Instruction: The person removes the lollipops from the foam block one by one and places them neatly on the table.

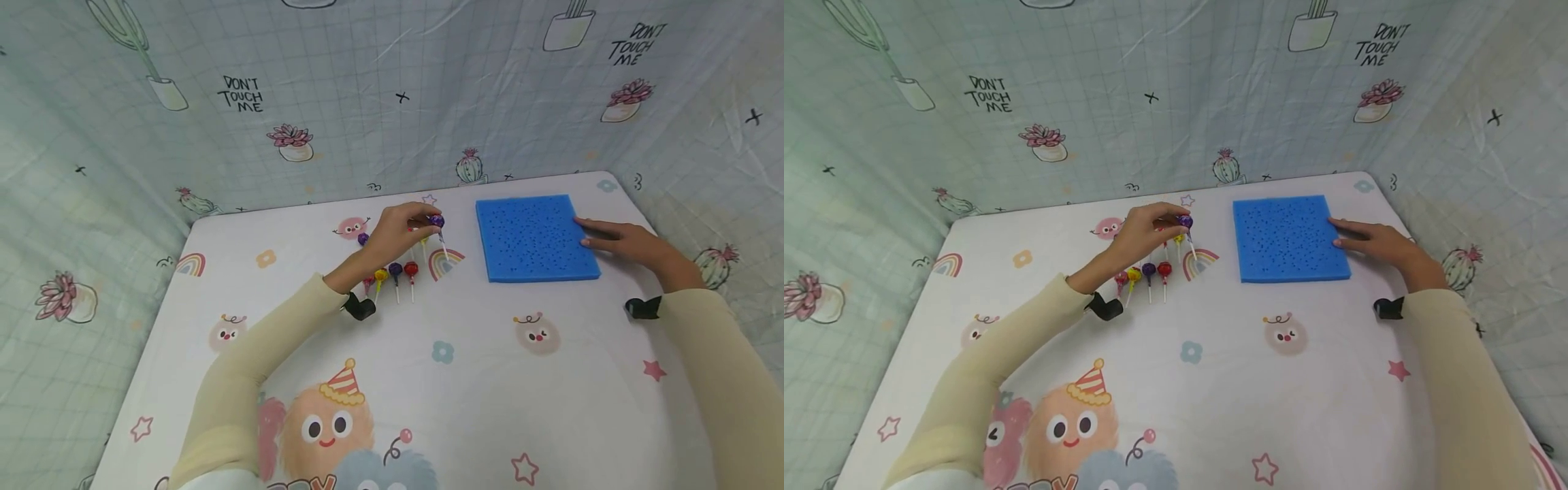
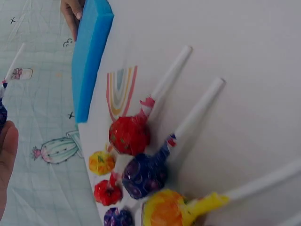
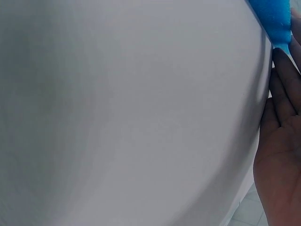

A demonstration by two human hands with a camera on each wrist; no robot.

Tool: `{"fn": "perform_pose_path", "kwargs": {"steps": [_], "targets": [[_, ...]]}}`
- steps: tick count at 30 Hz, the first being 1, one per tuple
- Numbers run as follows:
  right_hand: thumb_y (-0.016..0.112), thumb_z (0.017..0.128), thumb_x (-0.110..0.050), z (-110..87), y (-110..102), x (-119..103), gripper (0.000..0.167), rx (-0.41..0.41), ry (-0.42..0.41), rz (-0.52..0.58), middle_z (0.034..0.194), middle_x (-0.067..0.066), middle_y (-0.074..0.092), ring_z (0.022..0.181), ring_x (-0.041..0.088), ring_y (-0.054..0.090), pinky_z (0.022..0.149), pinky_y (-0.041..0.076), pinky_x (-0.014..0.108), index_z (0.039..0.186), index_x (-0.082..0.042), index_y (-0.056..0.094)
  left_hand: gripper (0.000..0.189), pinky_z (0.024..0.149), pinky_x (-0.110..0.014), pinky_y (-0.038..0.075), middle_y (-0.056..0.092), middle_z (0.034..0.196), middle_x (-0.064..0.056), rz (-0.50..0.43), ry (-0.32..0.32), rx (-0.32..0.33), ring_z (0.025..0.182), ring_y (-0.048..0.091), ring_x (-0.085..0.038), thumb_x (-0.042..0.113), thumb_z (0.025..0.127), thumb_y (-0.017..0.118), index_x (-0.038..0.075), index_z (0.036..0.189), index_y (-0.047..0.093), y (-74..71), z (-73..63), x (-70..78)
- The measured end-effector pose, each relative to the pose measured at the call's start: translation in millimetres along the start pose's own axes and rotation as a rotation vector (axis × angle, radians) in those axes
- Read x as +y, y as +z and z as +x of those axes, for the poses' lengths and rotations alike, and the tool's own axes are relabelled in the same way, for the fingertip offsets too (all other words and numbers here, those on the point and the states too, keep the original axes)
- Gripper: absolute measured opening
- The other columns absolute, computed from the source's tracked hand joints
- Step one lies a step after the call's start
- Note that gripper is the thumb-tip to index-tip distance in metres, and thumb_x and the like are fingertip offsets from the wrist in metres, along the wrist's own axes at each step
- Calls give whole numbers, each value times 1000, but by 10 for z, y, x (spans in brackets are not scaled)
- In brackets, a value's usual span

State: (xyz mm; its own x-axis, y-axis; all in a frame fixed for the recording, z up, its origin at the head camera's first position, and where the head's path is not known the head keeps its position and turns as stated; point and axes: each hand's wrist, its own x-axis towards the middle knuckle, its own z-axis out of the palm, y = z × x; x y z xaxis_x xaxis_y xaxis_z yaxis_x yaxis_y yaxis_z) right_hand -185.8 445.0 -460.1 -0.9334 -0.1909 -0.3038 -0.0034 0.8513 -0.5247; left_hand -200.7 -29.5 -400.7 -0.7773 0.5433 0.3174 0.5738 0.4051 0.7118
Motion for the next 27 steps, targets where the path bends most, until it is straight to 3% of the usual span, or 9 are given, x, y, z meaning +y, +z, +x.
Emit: {"fn": "perform_pose_path", "kwargs": {"steps": [11,17,27], "targets": [[53,101,-58,10,11,31,80,-1,20,5,165,28,7,146,62,3,107,7,81,163,-21,18,27,88,-25,57,74,113,-9,9,-38,-20,96,72,-17,9,94,74,3,120,72,-85,-161,-99],[53,100,-58,3,16,-5,81,-8,16,10,165,27,9,147,61,3,108,6,81,163,-18,21,24,87,-25,57,73,113,-11,-19,-72,-83,100,72,-19,3,92,75,2,115,72,-106,-213,-123],[53,101,-57,2,-6,-11,79,-4,13,8,166,25,9,146,61,2,107,7,81,163,-21,20,26,88,-25,57,71,116,-13,63,-65,-174,103,72,-21,1,91,75,-2,116,71,-69,-255,-168]]}}
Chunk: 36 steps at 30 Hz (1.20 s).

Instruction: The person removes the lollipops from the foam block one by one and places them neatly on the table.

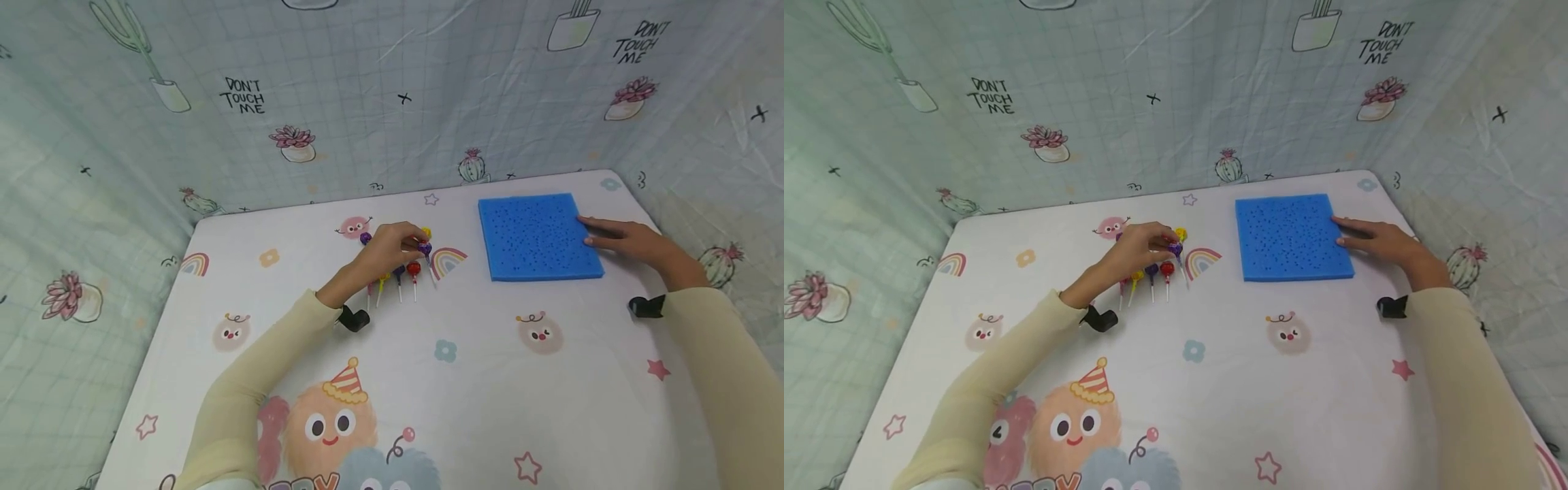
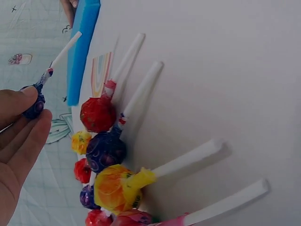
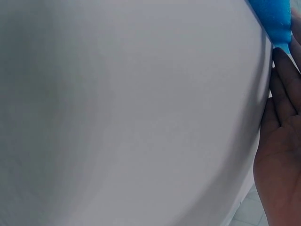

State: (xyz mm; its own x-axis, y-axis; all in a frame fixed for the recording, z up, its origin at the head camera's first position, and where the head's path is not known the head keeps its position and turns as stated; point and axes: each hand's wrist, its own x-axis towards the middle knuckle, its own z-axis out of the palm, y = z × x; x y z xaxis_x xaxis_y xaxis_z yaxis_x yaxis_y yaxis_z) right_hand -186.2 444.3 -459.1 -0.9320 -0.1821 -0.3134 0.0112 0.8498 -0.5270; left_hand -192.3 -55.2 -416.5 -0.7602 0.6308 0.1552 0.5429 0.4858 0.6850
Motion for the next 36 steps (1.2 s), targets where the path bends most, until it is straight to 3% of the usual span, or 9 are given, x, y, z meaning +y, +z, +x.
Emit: {"fn": "perform_pose_path", "kwargs": {"steps": [7,15,24,36], "targets": [[54,101,-57,35,-6,44,79,-3,9,-1,166,25,8,147,60,2,108,7,81,163,-23,20,25,93,-29,55,74,114,-8,140,-17,-83,104,69,-18,7,93,75,3,117,74,69,7,-57],[54,100,-58,17,-35,10,79,-9,19,17,166,24,8,148,58,2,109,7,80,163,-22,21,26,92,-30,55,73,116,-8,186,-25,-127,105,66,-16,9,94,74,4,120,74,135,13,-58],[54,101,-57,-11,-34,-10,79,-14,18,9,166,24,9,148,58,2,109,7,80,163,-22,20,27,97,-34,53,73,119,-9,256,11,-165,115,65,-20,9,94,74,3,120,74,170,56,-68],[55,100,-57,-1,-21,-14,80,-12,20,20,166,24,9,148,59,2,109,7,80,163,-21,21,27,101,-32,51,72,122,-10,274,-22,-192,118,65,-21,7,94,73,3,121,74,214,71,-96]]}}
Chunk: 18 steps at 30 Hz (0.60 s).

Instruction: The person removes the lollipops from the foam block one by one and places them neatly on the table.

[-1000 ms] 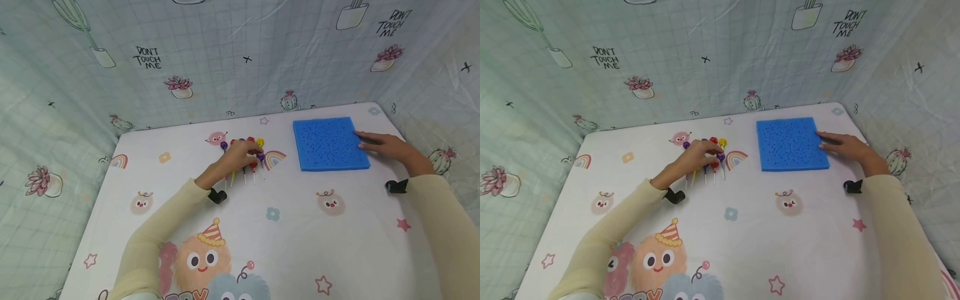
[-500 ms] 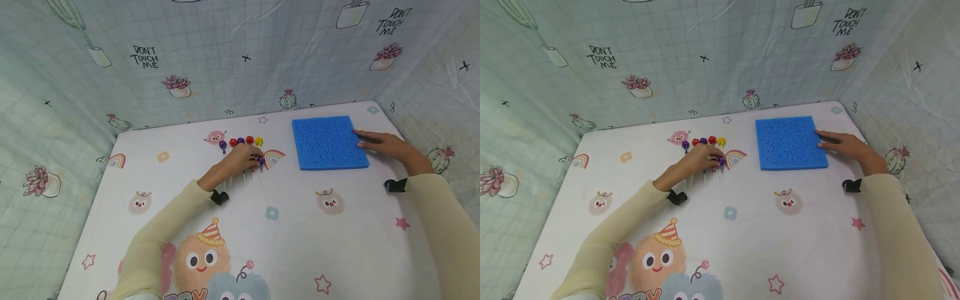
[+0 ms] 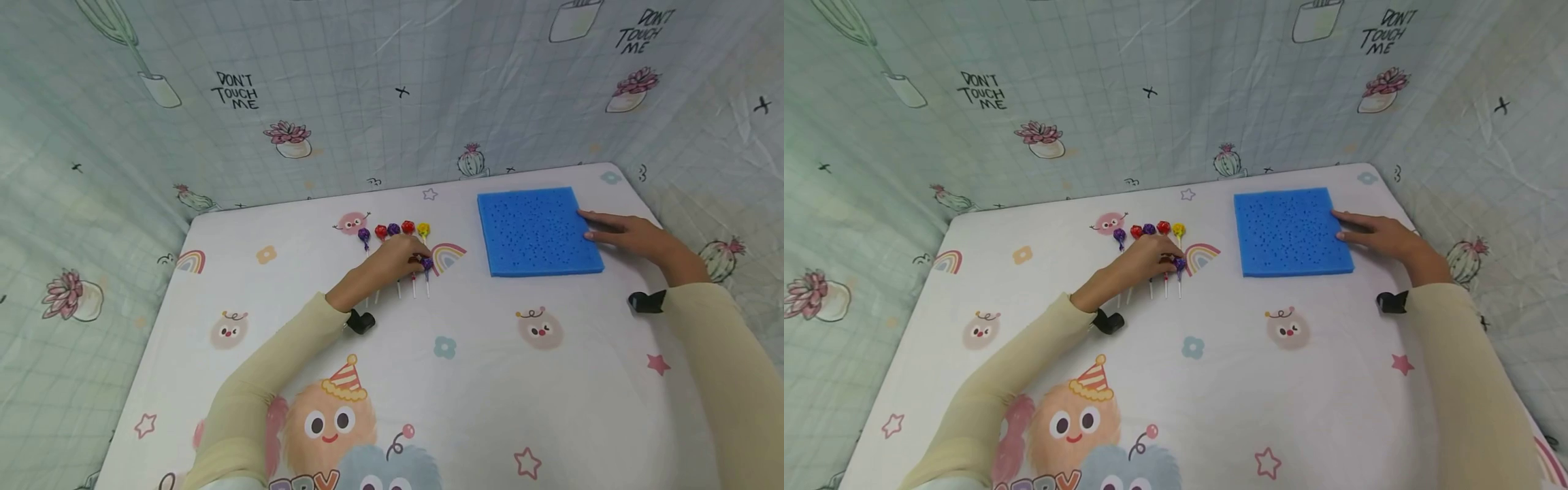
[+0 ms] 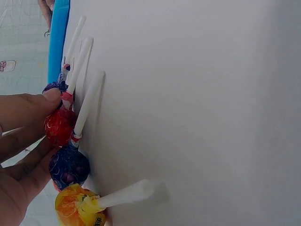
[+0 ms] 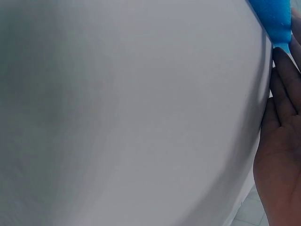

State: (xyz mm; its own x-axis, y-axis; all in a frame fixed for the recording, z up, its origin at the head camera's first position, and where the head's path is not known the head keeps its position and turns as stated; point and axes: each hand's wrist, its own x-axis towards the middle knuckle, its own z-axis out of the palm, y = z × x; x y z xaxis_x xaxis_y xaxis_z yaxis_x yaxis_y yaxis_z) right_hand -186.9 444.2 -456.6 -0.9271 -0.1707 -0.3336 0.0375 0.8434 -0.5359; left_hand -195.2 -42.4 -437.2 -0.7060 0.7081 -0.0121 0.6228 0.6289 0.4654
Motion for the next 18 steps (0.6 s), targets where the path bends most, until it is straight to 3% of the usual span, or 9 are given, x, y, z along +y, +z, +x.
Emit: {"fn": "perform_pose_path", "kwargs": {"steps": [8,13,18], "targets": [[54,101,-57,61,-5,-41,80,-17,-8,3,166,24,7,148,59,1,109,7,80,163,-22,19,30,95,-31,54,72,120,-9,-16,-17,15,108,66,-19,7,94,74,3,123,72,-19,-54,-14],[52,102,-56,11,10,-10,77,7,-18,30,167,23,6,149,57,0,109,8,80,163,-26,17,35,95,-32,55,71,123,-11,-34,-25,66,109,66,-21,7,94,74,3,128,69,-76,-74,1],[52,103,-53,-112,49,57,76,37,-22,34,166,26,7,148,59,3,107,10,81,164,-25,16,45,99,-36,53,65,133,-12,-86,-63,154,116,63,-25,13,99,69,6,142,58,-226,-197,9]]}}
